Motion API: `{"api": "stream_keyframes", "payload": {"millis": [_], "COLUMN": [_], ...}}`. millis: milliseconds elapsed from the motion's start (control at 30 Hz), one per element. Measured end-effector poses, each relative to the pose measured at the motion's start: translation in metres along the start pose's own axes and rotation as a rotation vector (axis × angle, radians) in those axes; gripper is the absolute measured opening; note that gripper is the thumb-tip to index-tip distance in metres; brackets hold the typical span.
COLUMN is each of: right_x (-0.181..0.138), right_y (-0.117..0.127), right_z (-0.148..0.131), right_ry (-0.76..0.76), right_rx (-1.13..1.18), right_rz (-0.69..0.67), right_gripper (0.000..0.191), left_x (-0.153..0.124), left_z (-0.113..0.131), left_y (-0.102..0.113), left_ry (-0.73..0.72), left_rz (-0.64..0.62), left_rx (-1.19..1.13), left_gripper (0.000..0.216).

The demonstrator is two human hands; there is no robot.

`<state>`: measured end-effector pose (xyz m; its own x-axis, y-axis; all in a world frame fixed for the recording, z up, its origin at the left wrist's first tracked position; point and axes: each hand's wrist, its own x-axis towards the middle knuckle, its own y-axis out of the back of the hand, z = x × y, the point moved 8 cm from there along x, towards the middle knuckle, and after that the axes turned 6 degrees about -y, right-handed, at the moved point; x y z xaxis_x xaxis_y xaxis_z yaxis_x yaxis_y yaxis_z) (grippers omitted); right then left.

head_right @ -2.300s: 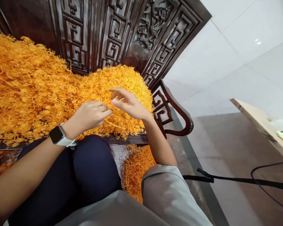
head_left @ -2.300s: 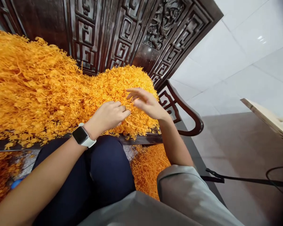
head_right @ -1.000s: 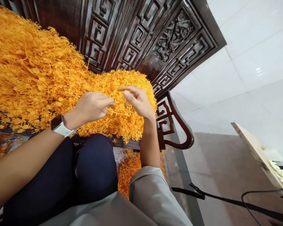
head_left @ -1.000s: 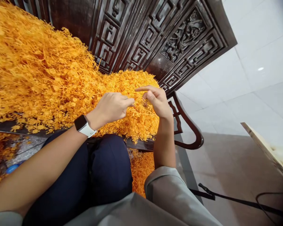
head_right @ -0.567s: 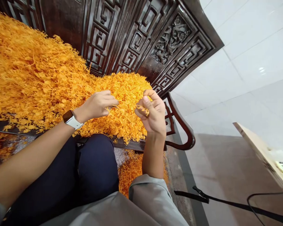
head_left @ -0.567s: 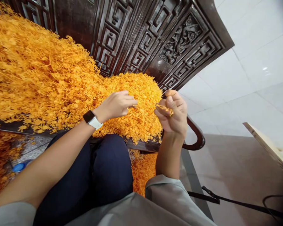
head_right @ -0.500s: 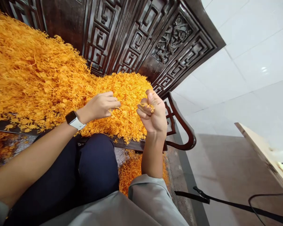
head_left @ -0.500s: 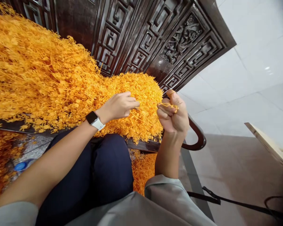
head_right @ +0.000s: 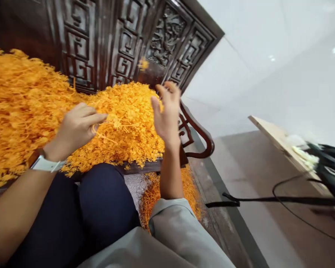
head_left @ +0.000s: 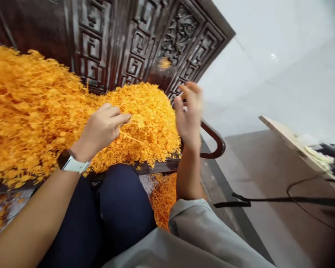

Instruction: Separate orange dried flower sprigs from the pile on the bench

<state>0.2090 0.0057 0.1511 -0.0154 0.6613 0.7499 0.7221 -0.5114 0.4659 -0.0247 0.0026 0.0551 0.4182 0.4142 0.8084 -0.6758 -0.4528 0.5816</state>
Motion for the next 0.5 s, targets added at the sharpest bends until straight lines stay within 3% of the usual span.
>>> {"api": "stream_keyframes", "payload": {"millis": [133,200,300,367,500], "right_x": [-0.034,-0.054,-0.069,-0.073,-0.085], "right_y": [-0.057,-0.068,-0.071,-0.069,-0.038], "right_z": [0.002,-0.007,-0.01,-0.006,0.002], "right_ry": [0.018,0.095,0.181,0.191,0.084], "right_rx": [0.154,0.121,0.058,0.14,0.325], "right_rz": [-0.524,-0.634,-0.594,-0.525,-0.206], "right_gripper": [0.038,0.035,0.03,0.024,0.017], "left_x": [0.011,0.014,0.014,0.013,0.012], "left_z": [0.033,0.036,0.035,0.034,0.029], "left_y": [-0.016,-0.023,-0.03,-0.033,-0.037], "left_ry": [-0.122,-0.136,-0.116,-0.096,-0.063], "left_rz": [-0.093,-0.126,-0.204,-0.258,-0.266], "left_rx": [-0.025,-0.015,-0.027,-0.084,-0.246], "left_gripper": [0.032,0.029,0.025,0.024,0.027]}}
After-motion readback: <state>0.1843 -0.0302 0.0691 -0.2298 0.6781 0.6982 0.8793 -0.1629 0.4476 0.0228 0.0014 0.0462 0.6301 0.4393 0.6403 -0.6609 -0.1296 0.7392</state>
